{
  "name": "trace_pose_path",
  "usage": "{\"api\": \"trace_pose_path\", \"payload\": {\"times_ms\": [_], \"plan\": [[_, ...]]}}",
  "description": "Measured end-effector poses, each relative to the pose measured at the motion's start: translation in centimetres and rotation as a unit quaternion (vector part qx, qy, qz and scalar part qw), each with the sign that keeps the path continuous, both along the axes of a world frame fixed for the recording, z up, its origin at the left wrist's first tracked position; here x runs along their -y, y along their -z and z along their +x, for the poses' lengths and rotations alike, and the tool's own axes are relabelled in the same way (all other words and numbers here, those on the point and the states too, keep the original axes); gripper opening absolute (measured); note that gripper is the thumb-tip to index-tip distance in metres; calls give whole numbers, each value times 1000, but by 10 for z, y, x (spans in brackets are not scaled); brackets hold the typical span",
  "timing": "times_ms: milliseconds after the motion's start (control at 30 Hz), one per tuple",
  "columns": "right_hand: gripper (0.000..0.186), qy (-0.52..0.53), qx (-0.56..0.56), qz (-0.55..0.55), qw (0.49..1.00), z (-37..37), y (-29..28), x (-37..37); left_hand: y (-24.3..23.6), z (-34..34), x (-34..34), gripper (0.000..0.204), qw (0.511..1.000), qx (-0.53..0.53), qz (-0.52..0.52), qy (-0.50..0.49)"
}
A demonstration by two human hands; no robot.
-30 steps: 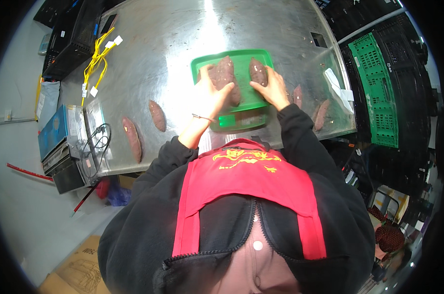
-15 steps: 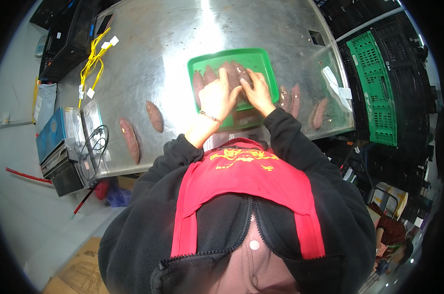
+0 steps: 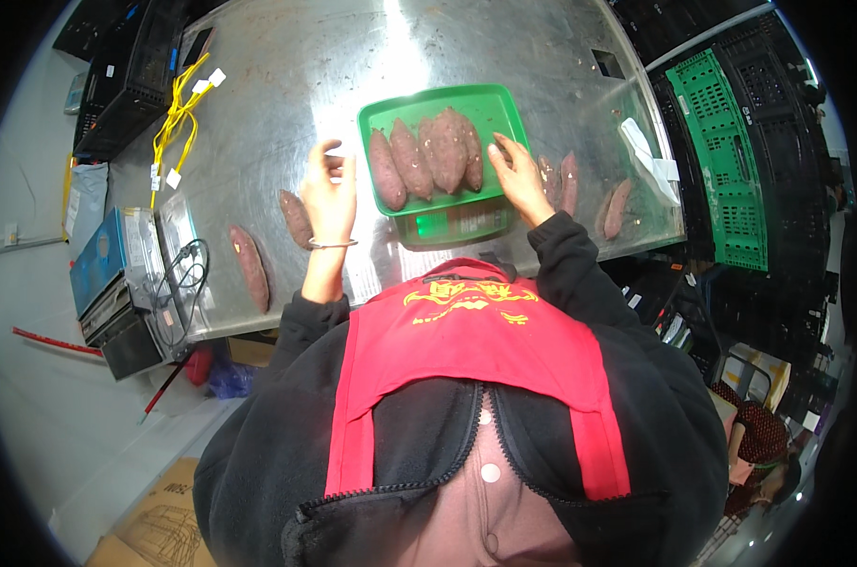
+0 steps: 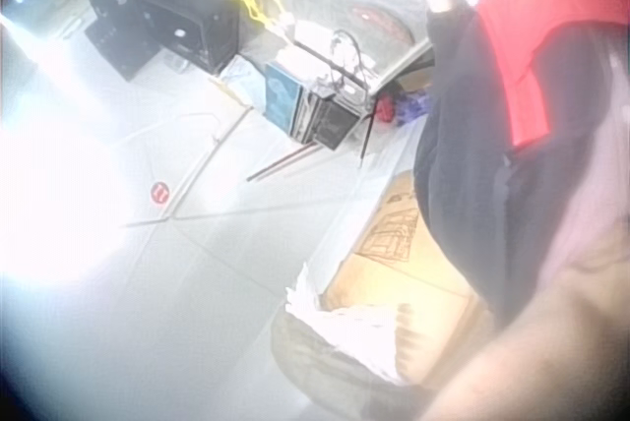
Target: The person picks sweet potatoes from a metal table and places them into a green tray on a scale. They repeatedly add or remove potatoes to adjust the weight, then hand the tray to a coworker who bags the contents. The cycle repeats with new potatoes.
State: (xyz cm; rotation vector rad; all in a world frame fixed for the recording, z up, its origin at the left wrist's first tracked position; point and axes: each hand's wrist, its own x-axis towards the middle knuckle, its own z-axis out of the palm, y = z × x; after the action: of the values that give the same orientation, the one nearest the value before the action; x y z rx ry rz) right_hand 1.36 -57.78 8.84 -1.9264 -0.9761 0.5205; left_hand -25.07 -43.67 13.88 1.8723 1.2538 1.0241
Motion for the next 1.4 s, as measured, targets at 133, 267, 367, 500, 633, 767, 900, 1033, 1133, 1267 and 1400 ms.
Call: {"api": "trace_pose_path", "payload": {"times_ms": [133, 267, 367, 500, 633, 767, 900, 1033, 1133, 1267, 1400], "plan": [[44, 38, -22, 21, 999, 13, -1, 11, 7, -36, -4, 26, 994, 47, -86, -43], [45, 81, -56, 34, 995, 26, 2, 20, 15, -53, 3, 26, 984, 92, -138, -64], [48, 60, -106, 11, 993, 31, 4, 28, 19, -53, 6, 25, 979, 106, -167, -55], [46, 62, -77, 21, 995, 29, 10, 28, 22, -46, 9, 26, 977, 109, -177, -36], [44, 60, -40, 28, 997, 28, 14, 26, 21, -39, 11, 25, 979, 103, -177, -20], [42, 53, -18, 20, 998, 26, 14, 26, 28, -38, 14, 24, 977, 109, -182, -7], [38, 40, -5, 47, 998, 17, 12, 25, 56, -49, 23, 25, 972, 111, -207, 17], [35, 24, 20, 32, 999, 15, 3, 19, 99, -75, 57, 25, 977, -17, -212, 26], [35, 25, 31, 14, 999, 16, -4, 20, 121, -102, 62, 20, 978, -53, -188, -72], [33, 16, 46, 8, 999, 10, -9, 18, 137, -134, 40, 25, 965, -44, -157, -207], [29, 11, 79, 20, 997, 1, -14, 10, 147, -145, 12, 46, 957, -187, -92, -203]]}}
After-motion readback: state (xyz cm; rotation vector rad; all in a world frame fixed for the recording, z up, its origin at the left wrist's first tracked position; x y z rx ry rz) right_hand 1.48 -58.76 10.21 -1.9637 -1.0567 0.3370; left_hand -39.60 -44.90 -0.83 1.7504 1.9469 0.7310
